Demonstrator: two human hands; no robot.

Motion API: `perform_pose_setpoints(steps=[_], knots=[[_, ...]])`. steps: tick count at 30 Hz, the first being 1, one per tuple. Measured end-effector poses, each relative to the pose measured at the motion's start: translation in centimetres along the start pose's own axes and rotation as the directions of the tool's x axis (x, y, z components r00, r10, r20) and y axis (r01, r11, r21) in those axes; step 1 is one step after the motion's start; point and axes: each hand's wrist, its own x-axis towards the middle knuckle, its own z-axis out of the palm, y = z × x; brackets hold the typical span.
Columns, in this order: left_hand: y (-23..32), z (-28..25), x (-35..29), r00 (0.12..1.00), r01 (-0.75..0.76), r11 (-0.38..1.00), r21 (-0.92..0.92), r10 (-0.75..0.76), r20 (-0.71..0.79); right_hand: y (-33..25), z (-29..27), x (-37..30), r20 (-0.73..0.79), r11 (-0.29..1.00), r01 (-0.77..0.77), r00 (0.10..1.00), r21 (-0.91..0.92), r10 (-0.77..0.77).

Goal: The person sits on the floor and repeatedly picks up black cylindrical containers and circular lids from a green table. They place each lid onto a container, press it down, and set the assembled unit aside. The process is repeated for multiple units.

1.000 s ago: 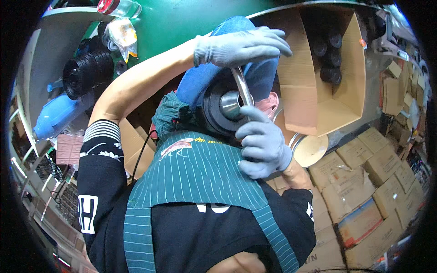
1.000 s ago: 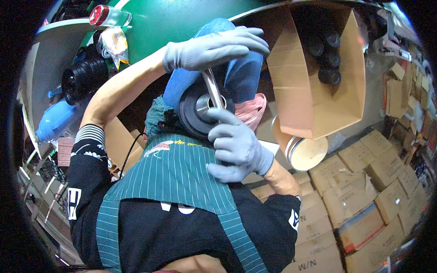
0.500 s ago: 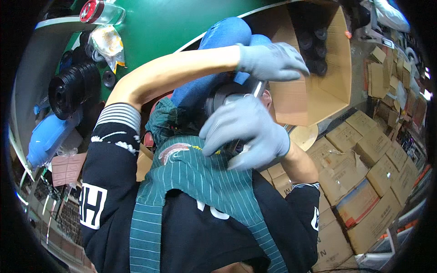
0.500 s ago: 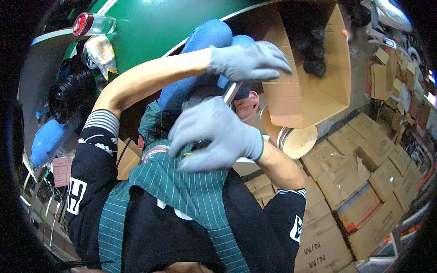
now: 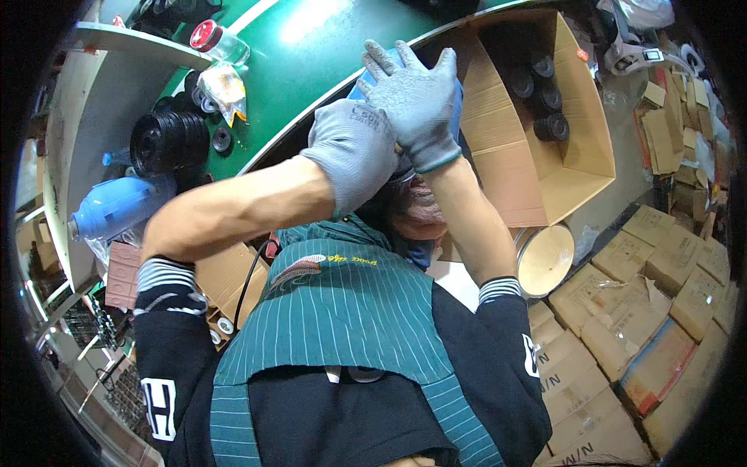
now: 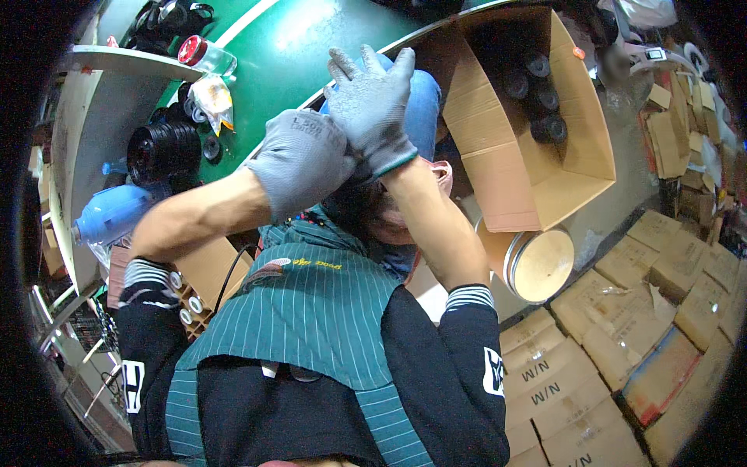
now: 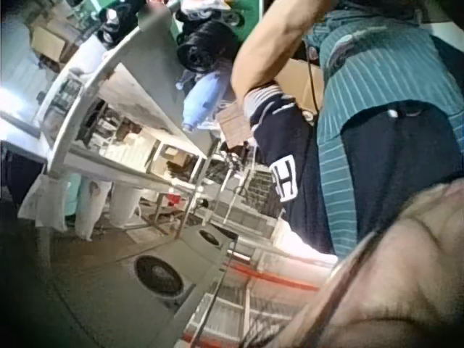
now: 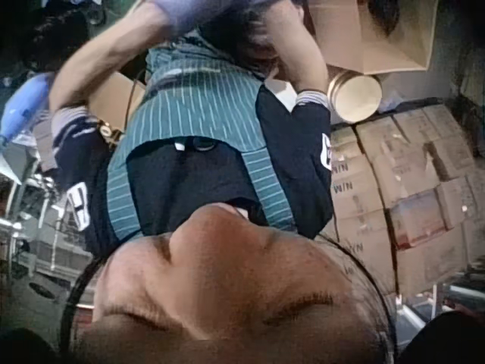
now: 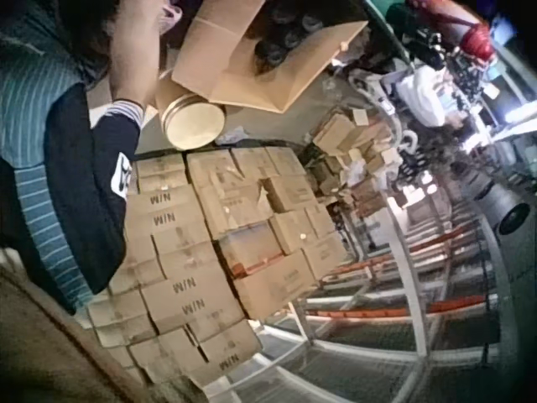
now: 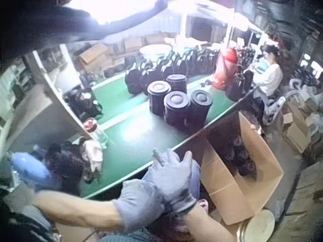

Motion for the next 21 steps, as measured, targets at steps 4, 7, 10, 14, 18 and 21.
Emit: perform_pose_setpoints(steps=[4,7,10,14,18,21], knots=[[3.1,0.8,1.1,0.947,0.305,0.939,-0.159,-0.317,-0.058,0.1,-0.6,-0.2,-0.006,0.996,0.034,0.999,-0.077,-0.034],[3.7,2.7,2.2,0.914,0.353,0.908,-0.225,-0.386,-0.125,-0.2,-1.5,-0.1,-0.023,0.992,0.039,0.999,-0.119,-0.042],[2.8,3.7,1.3,0.916,0.261,0.920,-0.293,-0.331,-0.225,-0.1,-1.7,-0.2,-0.054,0.995,0.060,0.996,-0.081,-0.065],[2.2,0.5,-1.4,0.919,0.369,0.879,-0.301,-0.393,-0.023,-2.4,-6.3,-1.6,-0.012,0.907,0.388,0.918,-0.165,-0.395],[2.3,0.8,-2.0,0.923,0.347,0.913,-0.214,-0.373,-0.094,-1.3,-11.7,-0.4,0.101,0.946,-0.107,0.992,0.306,0.079],[2.3,0.6,-1.7,0.935,0.338,0.920,-0.200,-0.353,-0.045,0.1,-9.3,3.1,0.083,0.961,-0.277,0.958,0.001,0.276]])
